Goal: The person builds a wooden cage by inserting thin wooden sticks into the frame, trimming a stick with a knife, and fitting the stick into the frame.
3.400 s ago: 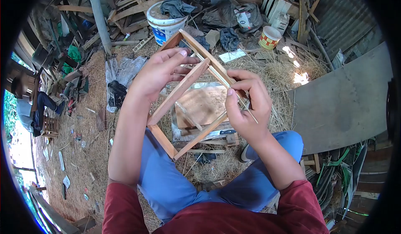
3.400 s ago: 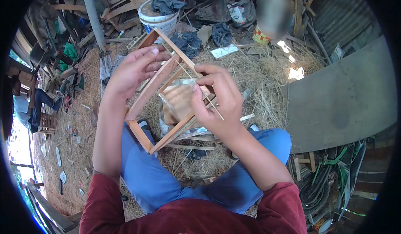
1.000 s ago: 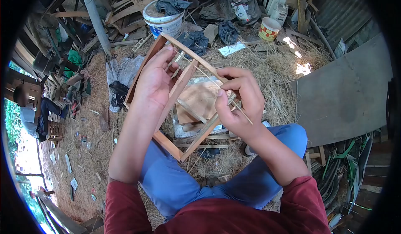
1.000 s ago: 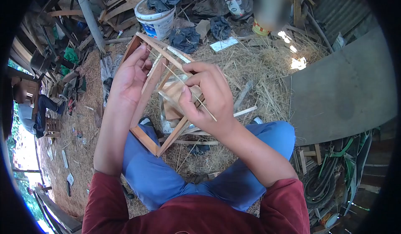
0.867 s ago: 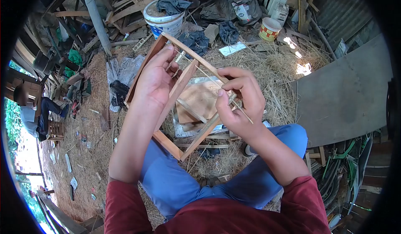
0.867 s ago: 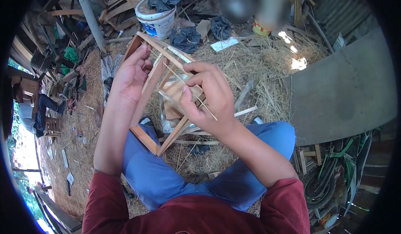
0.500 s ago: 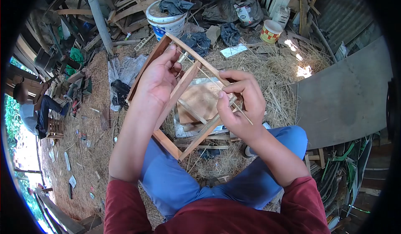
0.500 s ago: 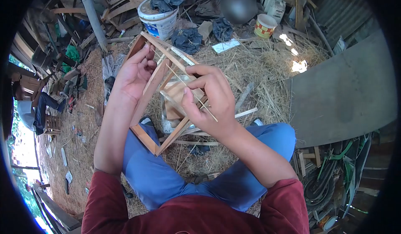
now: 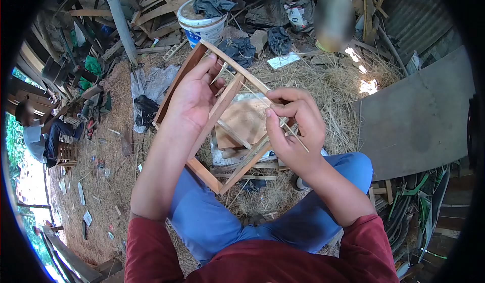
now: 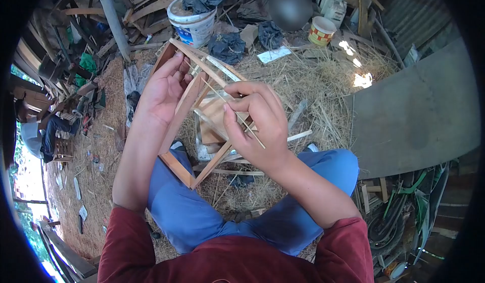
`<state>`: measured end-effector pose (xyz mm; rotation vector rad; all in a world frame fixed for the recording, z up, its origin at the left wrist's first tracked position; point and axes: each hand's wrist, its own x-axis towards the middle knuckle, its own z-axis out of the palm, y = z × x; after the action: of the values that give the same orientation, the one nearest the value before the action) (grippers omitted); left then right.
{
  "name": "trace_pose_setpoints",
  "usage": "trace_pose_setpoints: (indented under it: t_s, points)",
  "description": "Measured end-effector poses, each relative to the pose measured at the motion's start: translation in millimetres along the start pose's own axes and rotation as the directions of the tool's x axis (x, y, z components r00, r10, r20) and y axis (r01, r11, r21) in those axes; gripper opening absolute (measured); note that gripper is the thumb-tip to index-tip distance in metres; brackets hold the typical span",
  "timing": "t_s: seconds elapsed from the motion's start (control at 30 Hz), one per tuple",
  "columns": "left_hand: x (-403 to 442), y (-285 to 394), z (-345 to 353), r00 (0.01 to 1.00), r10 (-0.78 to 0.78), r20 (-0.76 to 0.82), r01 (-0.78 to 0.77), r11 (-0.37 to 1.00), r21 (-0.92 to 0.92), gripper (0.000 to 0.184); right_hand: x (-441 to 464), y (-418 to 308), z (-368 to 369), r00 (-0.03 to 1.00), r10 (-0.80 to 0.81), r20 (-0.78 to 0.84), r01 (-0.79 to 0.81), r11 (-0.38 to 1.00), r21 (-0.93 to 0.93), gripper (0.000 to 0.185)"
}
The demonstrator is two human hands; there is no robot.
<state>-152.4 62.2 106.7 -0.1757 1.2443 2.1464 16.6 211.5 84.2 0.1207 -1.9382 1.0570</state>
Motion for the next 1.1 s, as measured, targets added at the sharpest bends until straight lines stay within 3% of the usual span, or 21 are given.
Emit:
trace_pose_setpoints:
  t_s: [0.13,0.2,0.3,0.73,0.83,0.87,0.9,0.93,1.0,1.03,1.1]
  points:
    - [-1.6,-1.1,2.6,1.000,0.006,-0.010,-0.006,1.000,-0.006,0.024,2.1,0.3,-0.9,1.000,-0.003,0.009,0.003,1.000,-0.008,0.017]
    - [5.3,0.5,-3.9,0.992,-0.108,0.068,0.114,0.988,-0.104,0.029,1.8,1.2,-2.9,1.000,-0.008,0.019,0.008,1.000,-0.016,0.017]
    - [-6.0,1.4,1.1,0.992,-0.057,0.114,0.058,0.998,-0.005,0.031,2.7,3.9,-2.0,0.999,-0.040,0.004,0.041,0.999,-0.031,0.016]
    - [3.2,-7.1,-3.2,0.973,-0.072,0.218,0.079,0.997,-0.026,0.026,-0.4,6.1,-3.9,1.000,-0.016,-0.010,0.015,0.999,-0.035,0.012]
    - [3.0,3.0,-3.2,0.972,-0.108,0.207,0.111,0.994,0.000,0.028,0.4,6.3,-2.5,0.999,0.002,-0.034,-0.003,1.000,-0.023,0.011]
    - [-2.7,11.0,-3.4,0.961,-0.046,0.271,-0.006,0.982,0.188,0.027,1.2,7.3,-2.7,0.999,-0.003,-0.037,0.002,1.000,-0.021,0.011]
    - [-10.6,19.6,-2.0,0.939,0.003,0.343,-0.134,0.923,0.360,0.026,2.2,8.8,-3.8,0.999,0.022,-0.038,-0.023,1.000,-0.020,0.011]
    - [-19.3,26.6,-1.5,0.939,0.006,0.344,-0.138,0.923,0.360,0.026,2.9,9.6,-5.5,0.998,0.049,-0.039,-0.050,0.999,-0.019,0.011]
    - [-31.8,36.6,-1.9,0.911,0.360,0.201,-0.384,0.564,0.730,0.022,5.2,8.7,-12.2,0.996,0.086,-0.019,-0.086,0.996,-0.010,0.010]
    - [-30.0,40.2,-5.4,0.909,0.363,0.204,-0.389,0.565,0.728,0.022,6.1,8.5,-15.8,0.992,0.125,0.002,-0.125,0.992,0.001,0.009]
    - [-22.6,44.4,-15.1,0.696,0.619,0.364,-0.616,0.253,0.746,0.017,5.0,9.3,-21.4,0.993,0.112,0.029,-0.112,0.994,0.002,0.008]
